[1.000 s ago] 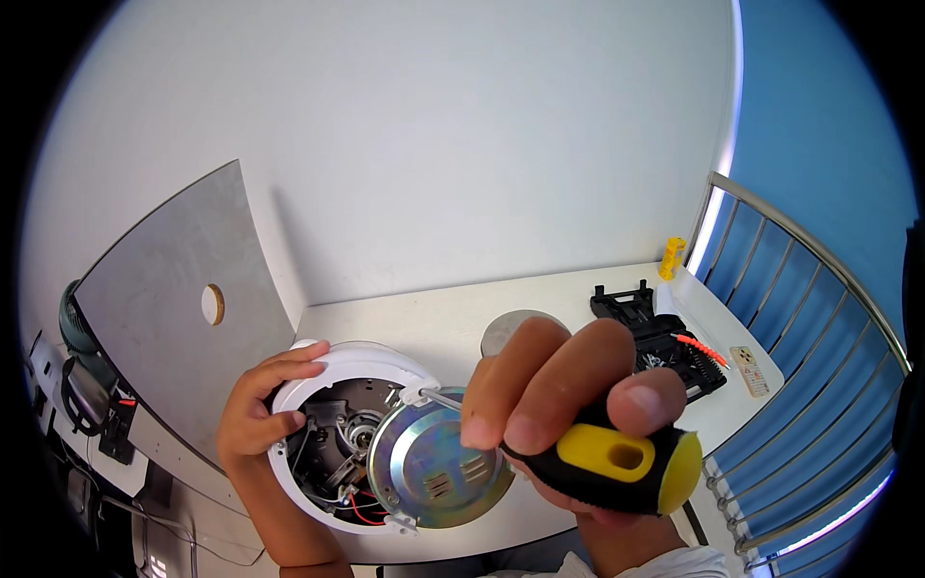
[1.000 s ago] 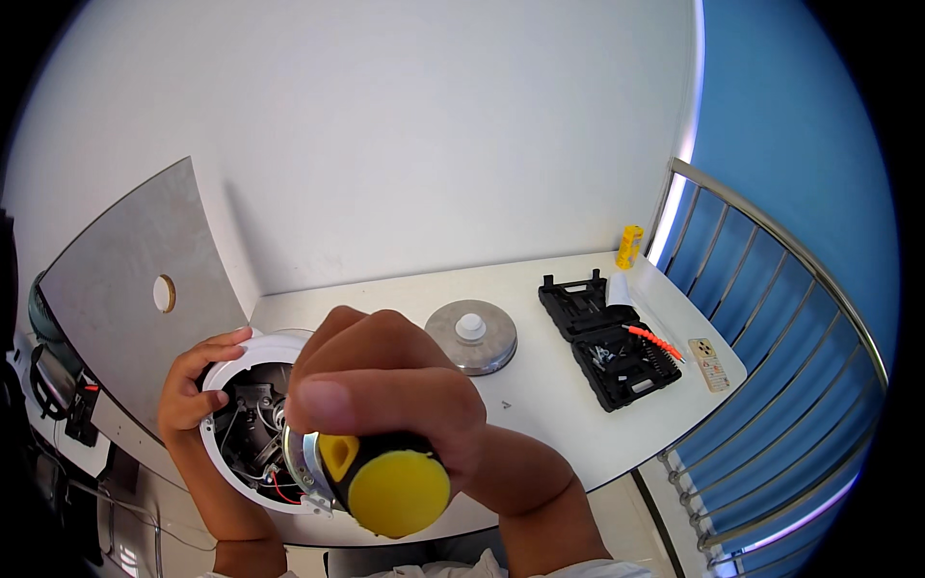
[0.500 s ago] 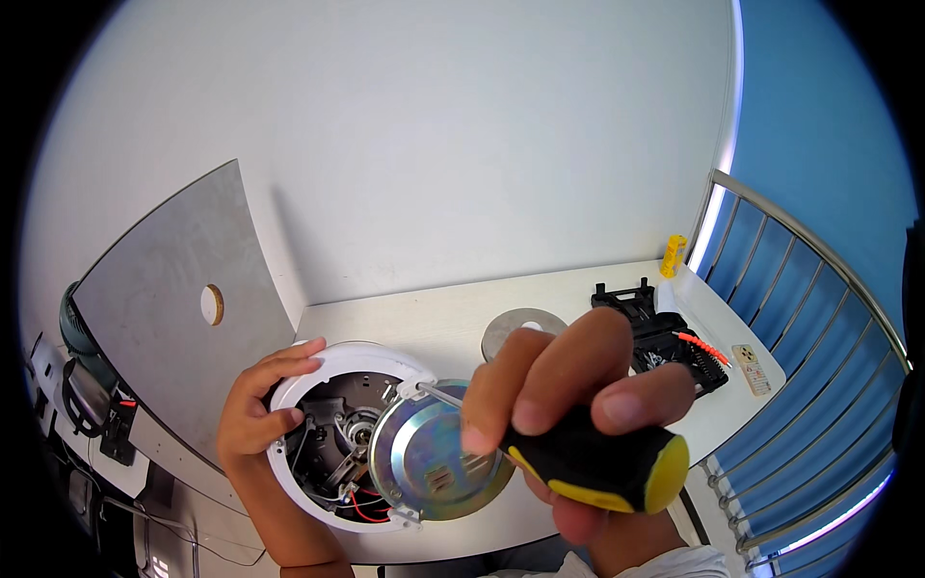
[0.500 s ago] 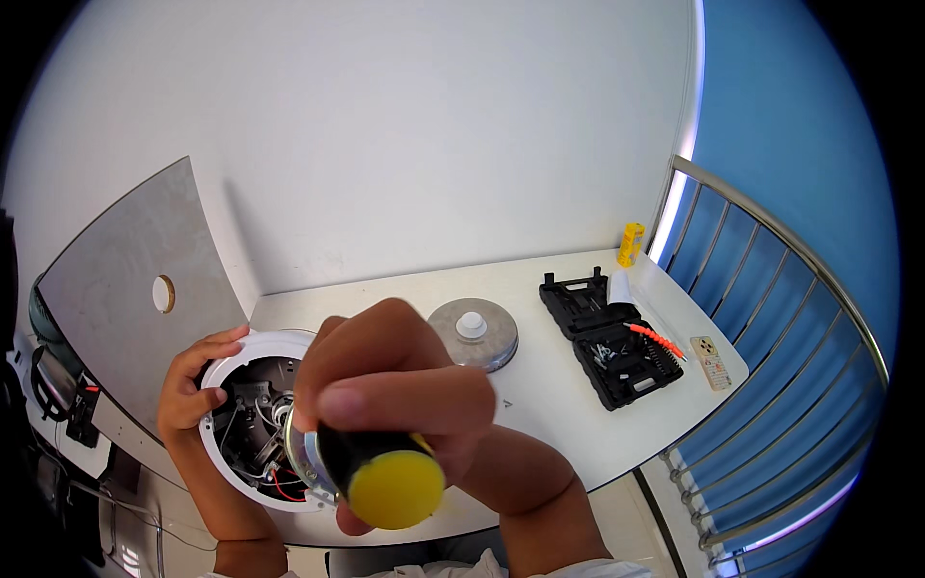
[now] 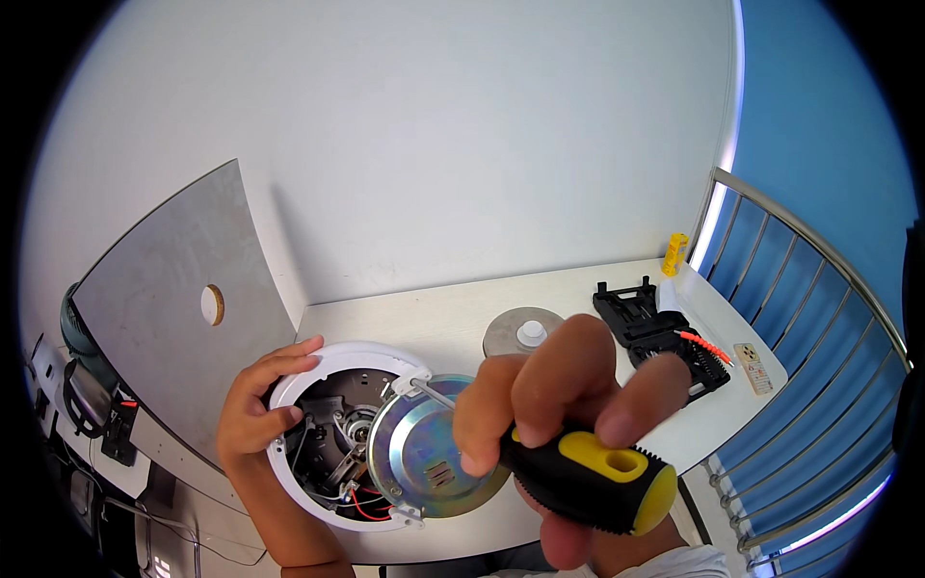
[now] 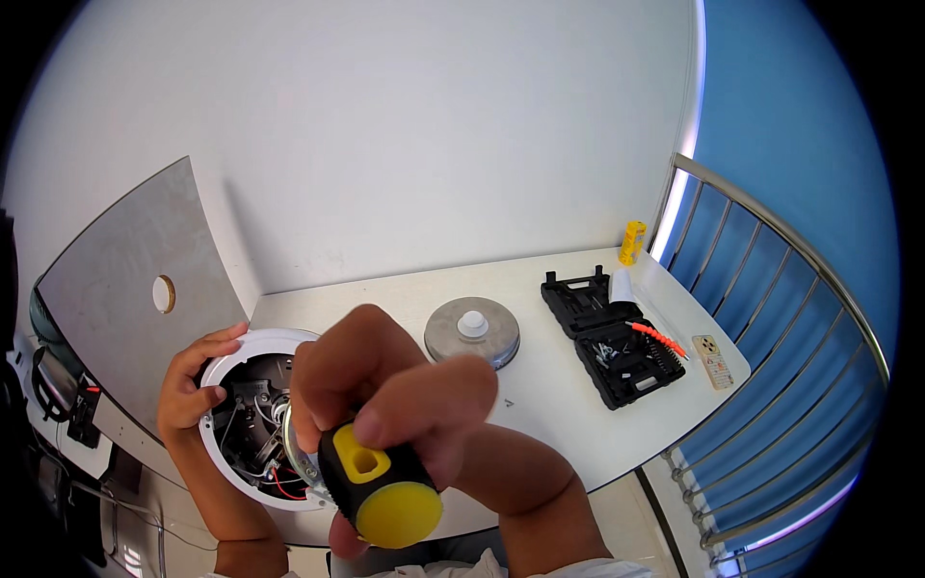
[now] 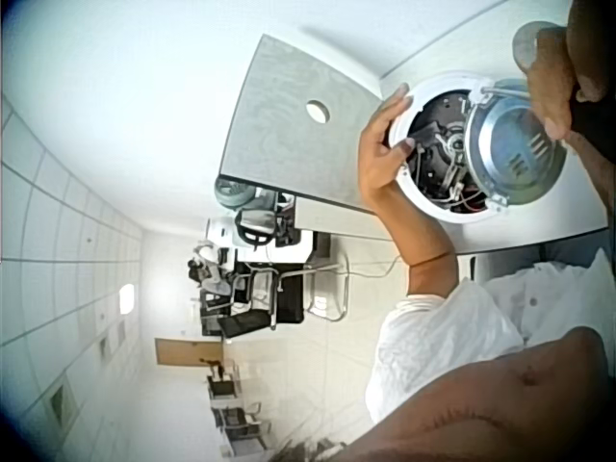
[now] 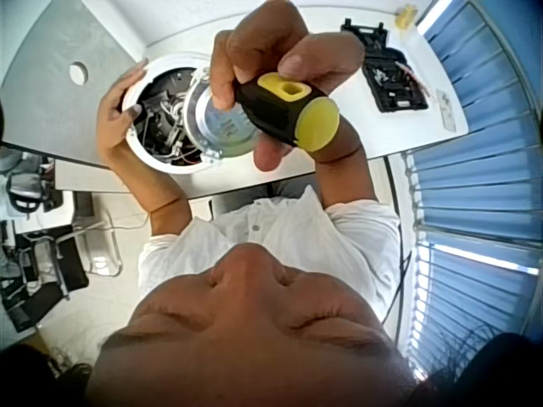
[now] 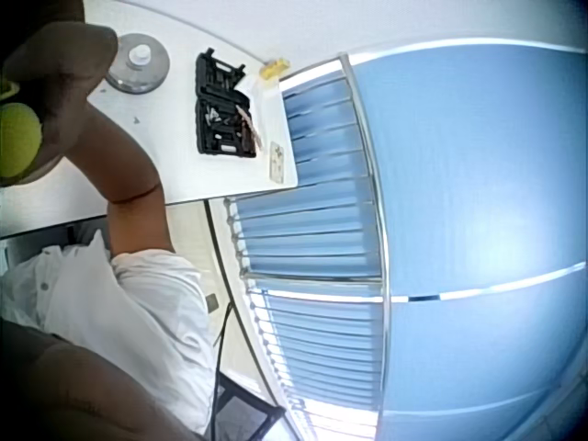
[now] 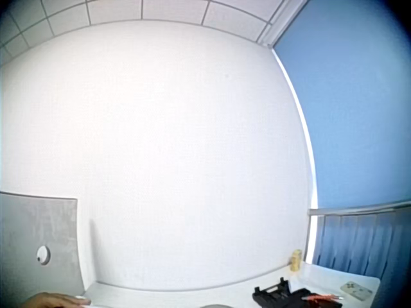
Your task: The person disassembles a white cylindrical appliance on a table, removes a metal disc, and uses a screwdriver to adjust internal components. The person then reassembles the appliance by placing the disc back and closing the casing.
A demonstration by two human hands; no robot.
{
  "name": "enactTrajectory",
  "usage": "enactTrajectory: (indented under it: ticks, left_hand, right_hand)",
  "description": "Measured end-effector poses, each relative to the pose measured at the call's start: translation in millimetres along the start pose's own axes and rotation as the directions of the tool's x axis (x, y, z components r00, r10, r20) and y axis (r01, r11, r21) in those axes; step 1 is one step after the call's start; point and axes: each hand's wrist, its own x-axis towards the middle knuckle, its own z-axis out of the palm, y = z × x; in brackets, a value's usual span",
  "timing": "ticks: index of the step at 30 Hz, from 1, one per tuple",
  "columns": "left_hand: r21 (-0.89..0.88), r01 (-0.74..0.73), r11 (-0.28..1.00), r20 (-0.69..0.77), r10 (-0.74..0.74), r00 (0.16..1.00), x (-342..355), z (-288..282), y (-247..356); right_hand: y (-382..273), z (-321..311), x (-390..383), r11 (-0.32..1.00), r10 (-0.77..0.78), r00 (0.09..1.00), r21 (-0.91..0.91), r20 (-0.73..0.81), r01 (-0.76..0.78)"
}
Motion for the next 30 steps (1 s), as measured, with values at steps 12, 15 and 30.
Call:
enactTrajectory:
  ticks: [12,15,30]
  left_hand:
    - [0.01,0.011,1.0,-0.013,-0.011,1.0,-0.1,1.0,0.4]
    - [0.002,0.005,1.0,-0.005,-0.005,1.0,0.9,1.8,0.7]
    - [-0.006,-0.008,1.0,0.004,0.008,1.0,2.5,2.6,-2.5]
  right_hand:
    - [-26.2,-4.9,9.0,0.91,0.297,0.94,-0.348,0.166,-0.226]
    - [-28.2,-1.9,15.9,0.921,0.268,0.953,-0.328,0.141,-0.21]
    - [-20.2,-12.1,8.2,0.981,0.161,0.976,-0.131,0.145,-0.143]
